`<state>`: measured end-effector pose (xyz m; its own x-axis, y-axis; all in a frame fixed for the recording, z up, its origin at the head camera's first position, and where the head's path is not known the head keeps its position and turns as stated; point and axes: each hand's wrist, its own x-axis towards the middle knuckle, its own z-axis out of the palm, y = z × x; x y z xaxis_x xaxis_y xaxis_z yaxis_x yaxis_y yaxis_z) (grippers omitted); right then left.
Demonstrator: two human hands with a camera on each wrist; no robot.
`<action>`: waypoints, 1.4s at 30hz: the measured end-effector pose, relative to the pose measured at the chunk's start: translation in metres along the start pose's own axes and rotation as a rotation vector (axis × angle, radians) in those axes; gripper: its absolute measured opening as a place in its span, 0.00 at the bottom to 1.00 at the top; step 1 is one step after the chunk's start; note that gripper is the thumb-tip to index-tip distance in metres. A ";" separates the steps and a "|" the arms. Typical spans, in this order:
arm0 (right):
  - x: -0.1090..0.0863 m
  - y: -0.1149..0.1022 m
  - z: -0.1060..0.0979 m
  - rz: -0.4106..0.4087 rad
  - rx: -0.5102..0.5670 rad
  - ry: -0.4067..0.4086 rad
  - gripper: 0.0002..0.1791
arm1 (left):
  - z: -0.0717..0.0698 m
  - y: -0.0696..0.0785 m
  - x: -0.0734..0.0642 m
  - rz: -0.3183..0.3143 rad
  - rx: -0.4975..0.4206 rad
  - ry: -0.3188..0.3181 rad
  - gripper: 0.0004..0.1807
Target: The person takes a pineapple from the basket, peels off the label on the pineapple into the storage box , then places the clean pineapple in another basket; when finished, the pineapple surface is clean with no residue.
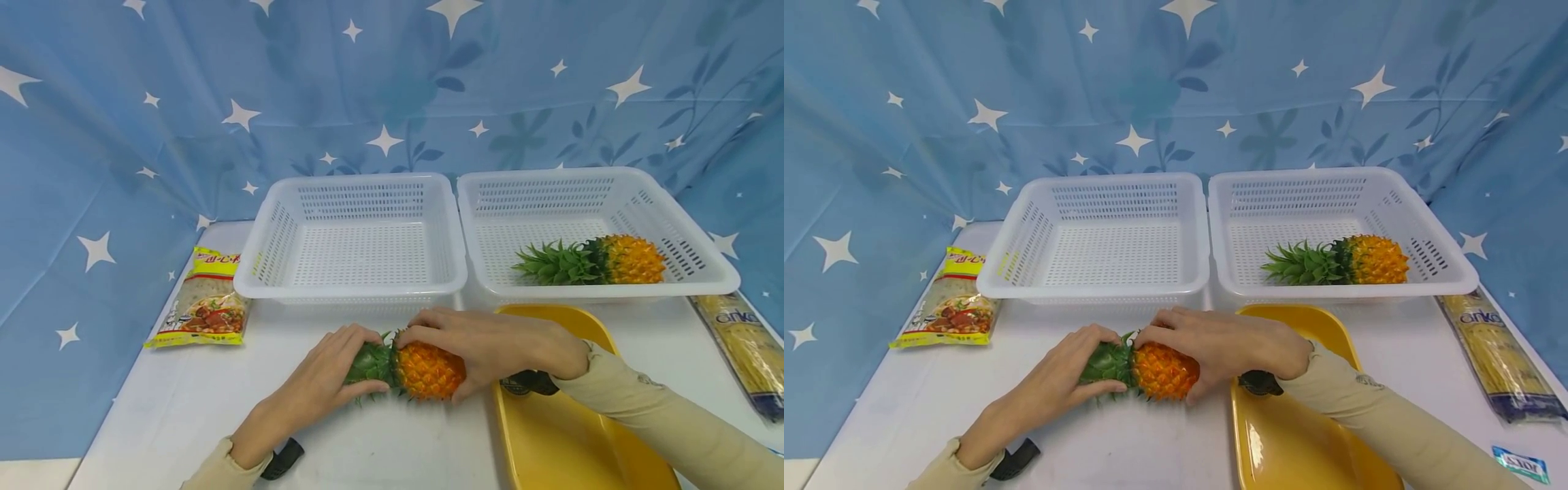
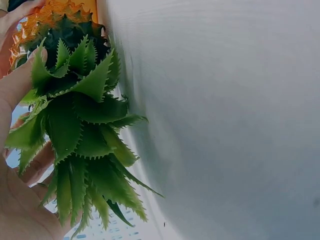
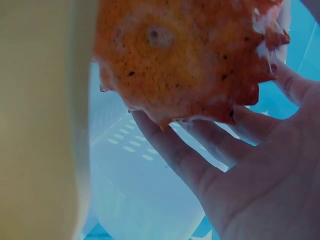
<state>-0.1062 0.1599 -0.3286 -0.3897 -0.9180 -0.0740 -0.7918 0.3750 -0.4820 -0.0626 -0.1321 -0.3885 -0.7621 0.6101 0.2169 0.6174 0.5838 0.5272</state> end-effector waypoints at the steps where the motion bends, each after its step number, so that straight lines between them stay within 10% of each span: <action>1: 0.000 0.000 0.001 -0.006 -0.004 0.008 0.49 | 0.000 0.000 0.000 -0.001 0.001 -0.001 0.30; 14: 0.000 -0.004 -0.004 -0.030 -0.033 0.051 0.49 | -0.014 0.008 -0.002 0.015 0.065 -0.008 0.29; 24: -0.006 -0.016 -0.019 -0.071 -0.052 0.046 0.49 | -0.018 0.012 -0.004 0.208 0.090 0.086 0.24; 42: -0.046 -0.020 -0.070 -0.035 -0.010 0.123 0.45 | -0.027 0.029 -0.003 0.135 0.042 0.265 0.35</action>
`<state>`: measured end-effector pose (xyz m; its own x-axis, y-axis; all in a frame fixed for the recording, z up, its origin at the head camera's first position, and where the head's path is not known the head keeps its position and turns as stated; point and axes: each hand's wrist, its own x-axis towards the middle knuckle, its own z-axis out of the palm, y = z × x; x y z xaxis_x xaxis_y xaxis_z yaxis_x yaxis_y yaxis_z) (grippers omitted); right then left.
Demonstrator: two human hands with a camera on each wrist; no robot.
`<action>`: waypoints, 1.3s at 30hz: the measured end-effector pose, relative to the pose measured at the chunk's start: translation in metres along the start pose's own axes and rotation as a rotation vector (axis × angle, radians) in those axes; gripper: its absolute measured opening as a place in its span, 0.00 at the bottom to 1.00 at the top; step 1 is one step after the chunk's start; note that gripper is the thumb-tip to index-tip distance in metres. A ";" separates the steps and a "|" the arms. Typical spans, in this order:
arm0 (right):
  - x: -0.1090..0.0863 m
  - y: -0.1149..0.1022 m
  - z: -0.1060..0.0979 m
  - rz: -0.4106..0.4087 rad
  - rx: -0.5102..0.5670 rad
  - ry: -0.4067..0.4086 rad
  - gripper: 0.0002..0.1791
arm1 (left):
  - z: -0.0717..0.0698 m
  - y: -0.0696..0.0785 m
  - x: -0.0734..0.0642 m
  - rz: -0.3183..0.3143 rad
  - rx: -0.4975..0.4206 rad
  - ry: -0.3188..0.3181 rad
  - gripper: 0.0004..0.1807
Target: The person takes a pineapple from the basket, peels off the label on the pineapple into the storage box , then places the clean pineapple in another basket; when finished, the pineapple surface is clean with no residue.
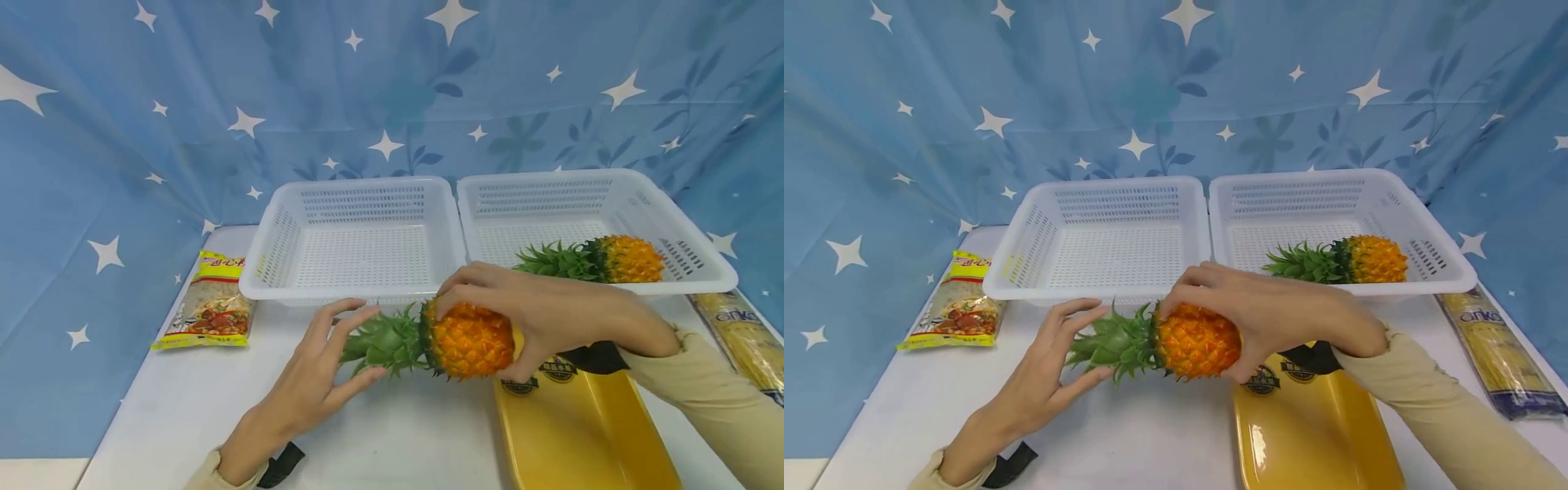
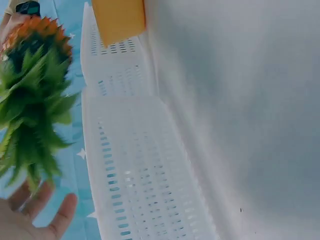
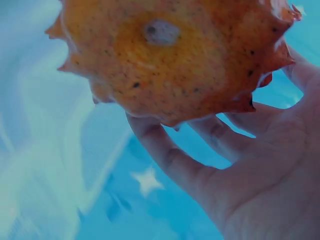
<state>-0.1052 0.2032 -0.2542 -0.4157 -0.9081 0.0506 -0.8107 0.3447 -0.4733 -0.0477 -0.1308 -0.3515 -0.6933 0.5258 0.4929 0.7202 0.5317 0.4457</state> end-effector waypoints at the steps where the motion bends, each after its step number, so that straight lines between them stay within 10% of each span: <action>1: -0.005 0.000 -0.007 -0.003 -0.019 0.019 0.44 | 0.000 0.001 0.000 -0.027 -0.019 0.010 0.37; 9: -0.049 0.017 -0.058 0.049 -0.205 0.231 0.55 | 0.016 0.010 0.012 -0.178 -0.273 0.019 0.44; 21: -0.094 0.077 -0.069 0.185 -0.322 0.492 0.66 | 0.083 0.031 0.063 -0.313 -0.588 -0.335 0.42; 29: -0.117 0.116 -0.074 0.319 -0.413 0.481 0.63 | 0.122 0.035 0.089 -0.372 -0.706 -0.369 0.48; 39: -0.127 0.154 -0.086 0.514 -0.389 0.325 0.59 | 0.138 0.040 0.112 -0.449 -0.617 -0.254 0.49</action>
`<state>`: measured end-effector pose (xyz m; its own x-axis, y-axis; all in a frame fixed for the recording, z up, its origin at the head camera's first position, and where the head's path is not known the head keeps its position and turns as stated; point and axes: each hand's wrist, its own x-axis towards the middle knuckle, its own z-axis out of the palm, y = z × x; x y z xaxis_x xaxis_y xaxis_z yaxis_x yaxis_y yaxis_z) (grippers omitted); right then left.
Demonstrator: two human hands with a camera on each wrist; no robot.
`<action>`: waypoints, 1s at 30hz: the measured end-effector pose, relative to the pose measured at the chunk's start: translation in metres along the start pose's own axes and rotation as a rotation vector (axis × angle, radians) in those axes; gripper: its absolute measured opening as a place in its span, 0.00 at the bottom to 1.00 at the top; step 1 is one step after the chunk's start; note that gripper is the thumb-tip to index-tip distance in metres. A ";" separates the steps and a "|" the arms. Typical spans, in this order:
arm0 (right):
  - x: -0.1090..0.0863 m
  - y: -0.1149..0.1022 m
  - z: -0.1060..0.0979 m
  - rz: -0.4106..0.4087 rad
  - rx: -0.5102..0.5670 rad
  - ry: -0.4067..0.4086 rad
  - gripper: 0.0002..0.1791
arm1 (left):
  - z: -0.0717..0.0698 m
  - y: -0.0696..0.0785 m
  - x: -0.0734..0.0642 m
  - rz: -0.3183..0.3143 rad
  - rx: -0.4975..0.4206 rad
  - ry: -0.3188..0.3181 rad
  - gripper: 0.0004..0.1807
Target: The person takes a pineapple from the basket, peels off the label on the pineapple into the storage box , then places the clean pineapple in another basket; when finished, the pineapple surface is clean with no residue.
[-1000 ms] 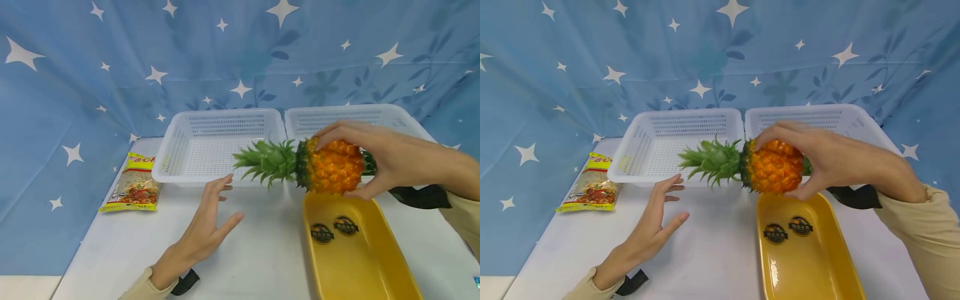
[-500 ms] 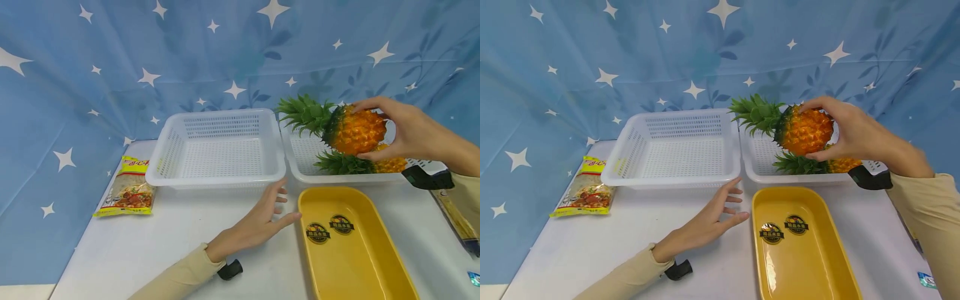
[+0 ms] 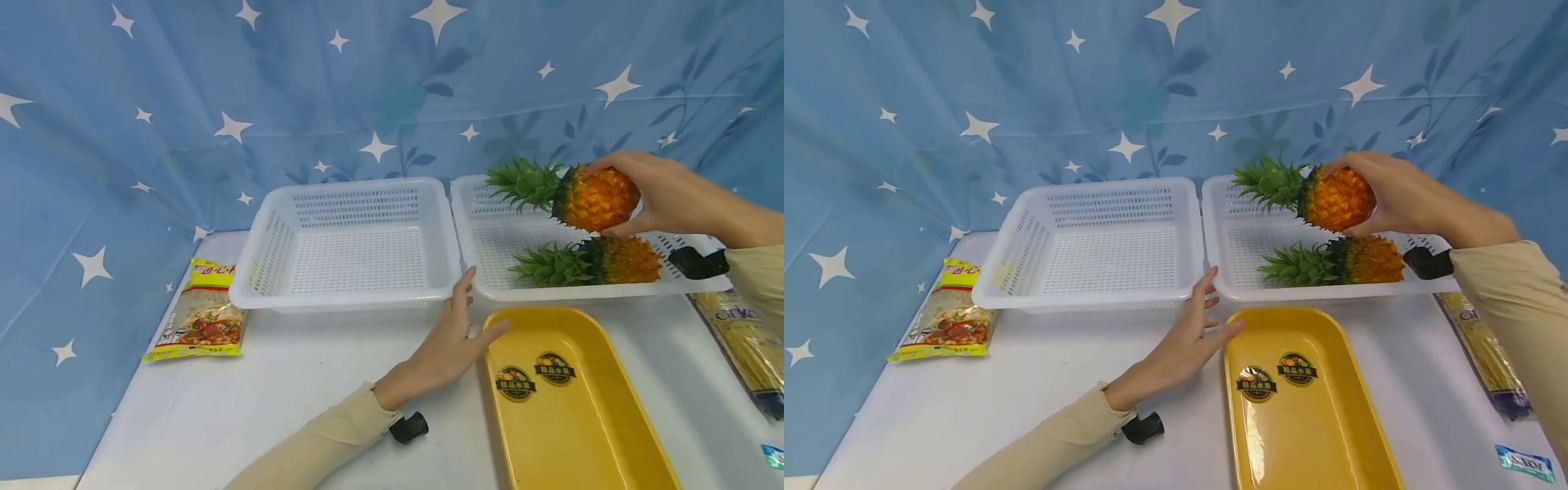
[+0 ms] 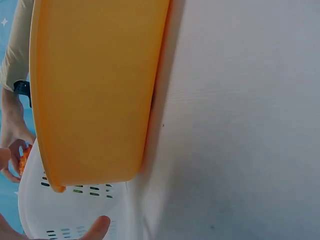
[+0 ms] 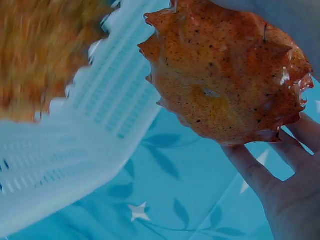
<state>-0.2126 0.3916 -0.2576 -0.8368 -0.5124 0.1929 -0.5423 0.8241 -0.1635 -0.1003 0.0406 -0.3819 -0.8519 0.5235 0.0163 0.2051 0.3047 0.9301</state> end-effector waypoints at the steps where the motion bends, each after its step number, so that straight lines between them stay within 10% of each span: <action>1: 0.002 0.003 0.001 0.004 -0.005 -0.020 0.58 | 0.000 0.001 0.002 -0.008 0.006 0.010 0.49; 30: 0.029 0.038 0.025 -0.003 -0.203 -0.308 0.57 | 0.007 0.002 0.017 -0.012 0.061 0.072 0.45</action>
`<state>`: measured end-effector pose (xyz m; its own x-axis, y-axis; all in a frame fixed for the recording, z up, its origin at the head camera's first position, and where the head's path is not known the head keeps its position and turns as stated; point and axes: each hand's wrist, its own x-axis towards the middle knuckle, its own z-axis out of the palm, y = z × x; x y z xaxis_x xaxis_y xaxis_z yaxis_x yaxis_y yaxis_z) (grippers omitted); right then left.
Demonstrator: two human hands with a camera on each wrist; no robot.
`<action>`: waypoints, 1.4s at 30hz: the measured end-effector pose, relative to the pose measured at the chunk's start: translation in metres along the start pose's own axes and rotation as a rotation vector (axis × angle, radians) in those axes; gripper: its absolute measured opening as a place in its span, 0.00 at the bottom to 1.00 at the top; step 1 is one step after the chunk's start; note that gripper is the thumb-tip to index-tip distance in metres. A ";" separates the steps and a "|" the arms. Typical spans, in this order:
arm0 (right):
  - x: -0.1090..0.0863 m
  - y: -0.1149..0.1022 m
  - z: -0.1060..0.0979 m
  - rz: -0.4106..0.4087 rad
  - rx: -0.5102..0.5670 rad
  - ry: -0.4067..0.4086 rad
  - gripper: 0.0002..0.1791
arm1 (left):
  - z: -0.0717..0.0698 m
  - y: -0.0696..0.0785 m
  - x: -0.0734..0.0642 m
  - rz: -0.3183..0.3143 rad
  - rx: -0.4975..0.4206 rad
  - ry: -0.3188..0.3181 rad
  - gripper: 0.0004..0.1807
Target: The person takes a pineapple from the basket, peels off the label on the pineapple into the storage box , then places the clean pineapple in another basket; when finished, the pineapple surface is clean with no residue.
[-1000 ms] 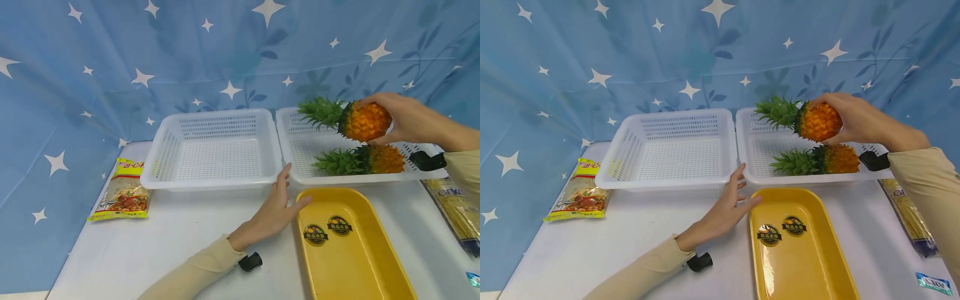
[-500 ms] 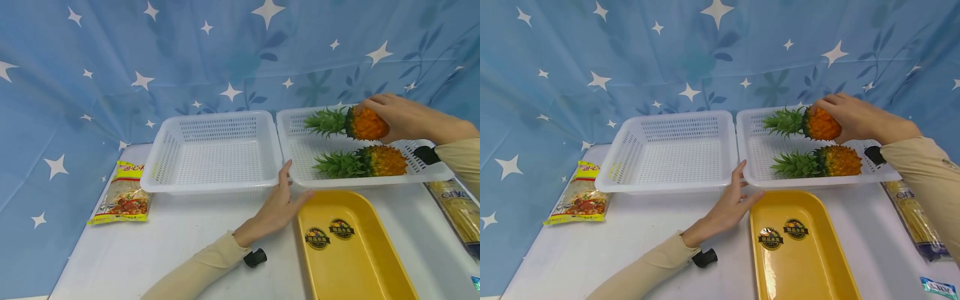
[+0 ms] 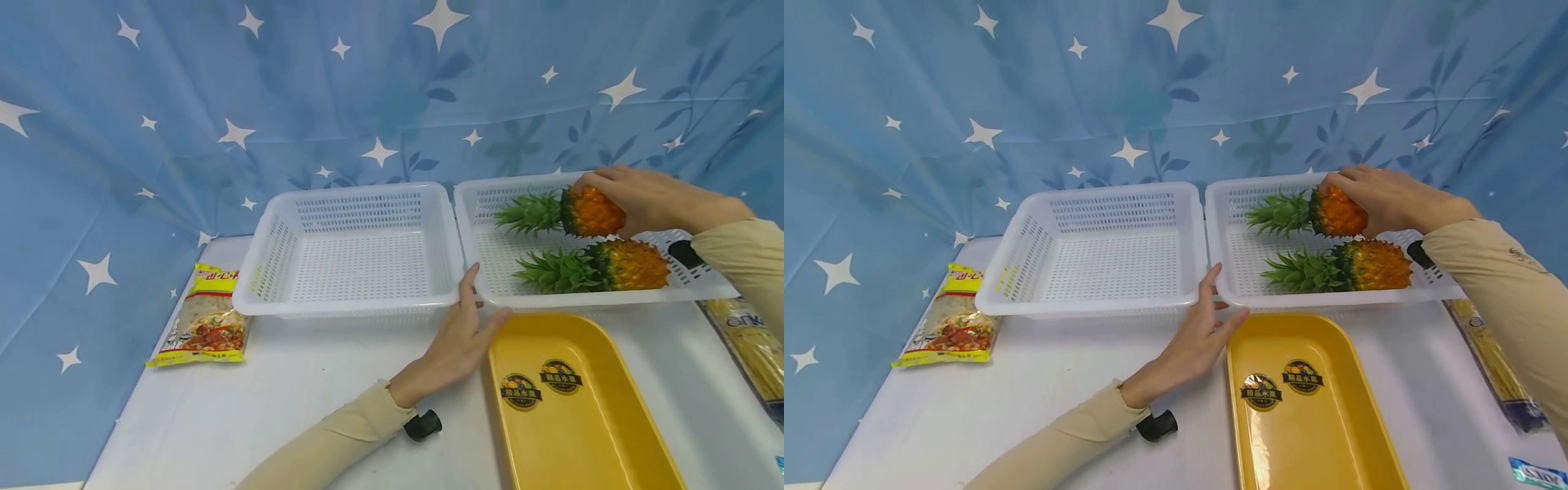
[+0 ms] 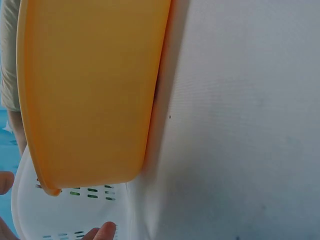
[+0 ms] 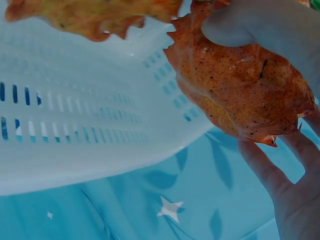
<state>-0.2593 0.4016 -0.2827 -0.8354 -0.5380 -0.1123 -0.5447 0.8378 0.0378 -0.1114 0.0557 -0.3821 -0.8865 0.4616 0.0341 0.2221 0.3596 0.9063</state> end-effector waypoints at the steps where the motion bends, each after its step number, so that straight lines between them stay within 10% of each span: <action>1: 0.000 0.001 0.001 0.007 0.007 -0.004 0.57 | 0.000 0.000 0.000 0.004 0.001 0.003 0.45; 42: 0.015 0.029 0.029 0.046 0.159 -0.053 0.53 | 0.003 -0.004 0.006 0.017 0.029 0.028 0.43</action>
<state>-0.2857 0.4207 -0.3123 -0.8517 -0.4969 -0.1664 -0.4841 0.8677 -0.1129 -0.1168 0.0596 -0.3873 -0.8934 0.4450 0.0611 0.2482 0.3757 0.8929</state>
